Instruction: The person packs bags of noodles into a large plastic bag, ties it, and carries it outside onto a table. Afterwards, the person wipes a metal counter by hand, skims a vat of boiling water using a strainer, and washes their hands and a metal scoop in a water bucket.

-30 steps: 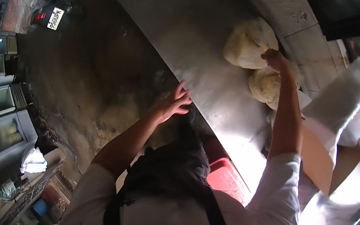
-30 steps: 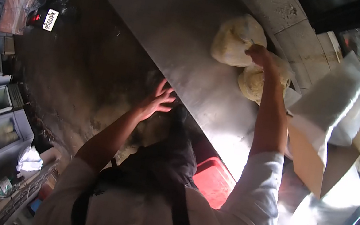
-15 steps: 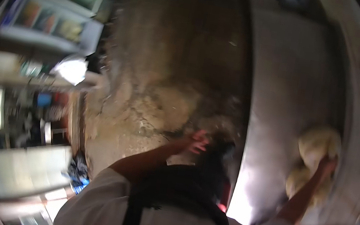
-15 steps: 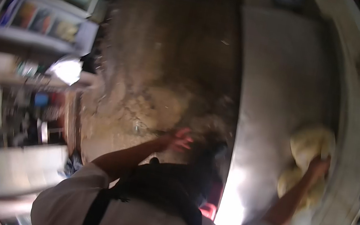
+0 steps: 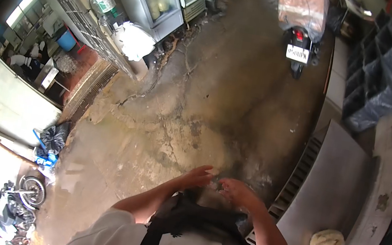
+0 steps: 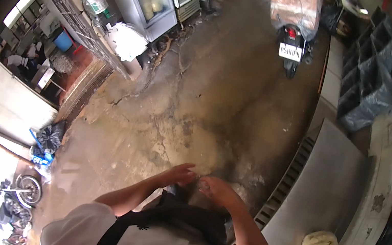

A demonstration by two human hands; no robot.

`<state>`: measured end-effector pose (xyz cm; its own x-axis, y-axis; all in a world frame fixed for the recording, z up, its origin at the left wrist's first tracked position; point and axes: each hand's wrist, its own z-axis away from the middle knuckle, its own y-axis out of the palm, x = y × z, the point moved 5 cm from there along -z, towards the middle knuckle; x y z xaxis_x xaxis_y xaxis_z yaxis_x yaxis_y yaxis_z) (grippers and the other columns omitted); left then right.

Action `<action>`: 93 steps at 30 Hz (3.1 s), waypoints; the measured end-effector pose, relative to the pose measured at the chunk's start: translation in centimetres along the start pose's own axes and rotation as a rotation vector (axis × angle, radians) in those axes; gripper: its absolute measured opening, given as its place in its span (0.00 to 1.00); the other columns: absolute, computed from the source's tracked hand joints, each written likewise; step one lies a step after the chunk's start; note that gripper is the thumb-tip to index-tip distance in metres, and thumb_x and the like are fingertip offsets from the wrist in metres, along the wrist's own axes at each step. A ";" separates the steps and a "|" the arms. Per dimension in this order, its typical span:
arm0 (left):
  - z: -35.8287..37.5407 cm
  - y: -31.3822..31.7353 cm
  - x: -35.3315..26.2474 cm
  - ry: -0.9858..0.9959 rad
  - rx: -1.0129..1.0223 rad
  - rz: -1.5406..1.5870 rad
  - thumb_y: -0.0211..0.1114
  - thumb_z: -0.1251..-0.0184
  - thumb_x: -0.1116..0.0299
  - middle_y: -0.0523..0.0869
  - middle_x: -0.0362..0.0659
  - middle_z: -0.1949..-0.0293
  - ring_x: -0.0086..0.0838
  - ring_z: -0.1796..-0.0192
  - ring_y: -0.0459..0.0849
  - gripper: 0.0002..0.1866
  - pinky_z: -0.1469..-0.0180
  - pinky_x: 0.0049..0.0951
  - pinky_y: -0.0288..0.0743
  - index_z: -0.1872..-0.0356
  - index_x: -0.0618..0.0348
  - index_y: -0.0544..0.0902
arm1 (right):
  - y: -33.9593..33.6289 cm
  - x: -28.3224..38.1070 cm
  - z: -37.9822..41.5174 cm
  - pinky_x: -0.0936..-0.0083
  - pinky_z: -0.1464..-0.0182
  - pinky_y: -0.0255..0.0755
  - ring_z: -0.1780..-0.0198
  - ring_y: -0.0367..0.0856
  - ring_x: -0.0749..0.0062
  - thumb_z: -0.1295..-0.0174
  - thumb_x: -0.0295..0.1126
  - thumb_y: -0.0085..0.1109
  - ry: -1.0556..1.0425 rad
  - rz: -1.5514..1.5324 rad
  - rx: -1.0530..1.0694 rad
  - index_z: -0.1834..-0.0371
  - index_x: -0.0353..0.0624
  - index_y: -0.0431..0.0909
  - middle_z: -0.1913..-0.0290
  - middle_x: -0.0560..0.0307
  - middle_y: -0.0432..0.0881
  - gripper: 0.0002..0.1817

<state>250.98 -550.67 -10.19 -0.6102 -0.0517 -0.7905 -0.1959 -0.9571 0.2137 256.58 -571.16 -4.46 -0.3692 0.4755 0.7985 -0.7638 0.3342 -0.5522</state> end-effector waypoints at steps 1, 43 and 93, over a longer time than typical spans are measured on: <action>1.8 -3.8 0.0 0.049 -0.020 0.047 0.64 0.25 0.50 0.79 0.48 0.35 0.33 0.39 0.82 0.39 0.41 0.36 0.79 0.21 0.55 0.60 | 0.4 1.5 -2.5 0.62 0.40 0.76 0.44 0.84 0.51 0.32 0.40 0.64 0.001 0.031 0.020 0.36 0.40 0.75 0.47 0.43 0.85 0.25; 39.6 -126.3 -14.3 0.483 -0.969 0.516 0.64 0.23 0.59 0.82 0.50 0.39 0.32 0.41 0.82 0.30 0.38 0.32 0.76 0.28 0.64 0.68 | 30.4 63.7 -130.1 0.61 0.43 0.76 0.46 0.84 0.52 0.31 0.37 0.62 -0.565 0.363 0.809 0.37 0.40 0.75 0.48 0.46 0.86 0.22; 25.9 -158.0 -39.3 0.345 0.626 -0.262 0.59 0.21 0.63 0.79 0.51 0.37 0.35 0.37 0.79 0.27 0.33 0.38 0.71 0.26 0.58 0.67 | 33.8 75.7 -138.1 0.65 0.40 0.76 0.43 0.81 0.60 0.37 0.46 0.71 0.155 -0.291 -0.715 0.37 0.38 0.77 0.44 0.49 0.81 0.30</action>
<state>285.99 -390.05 1.98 -0.2290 -0.0297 -0.9730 -0.7628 -0.6155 0.1983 275.88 -411.49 4.25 -0.0884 0.3794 0.9210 -0.2730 0.8800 -0.3887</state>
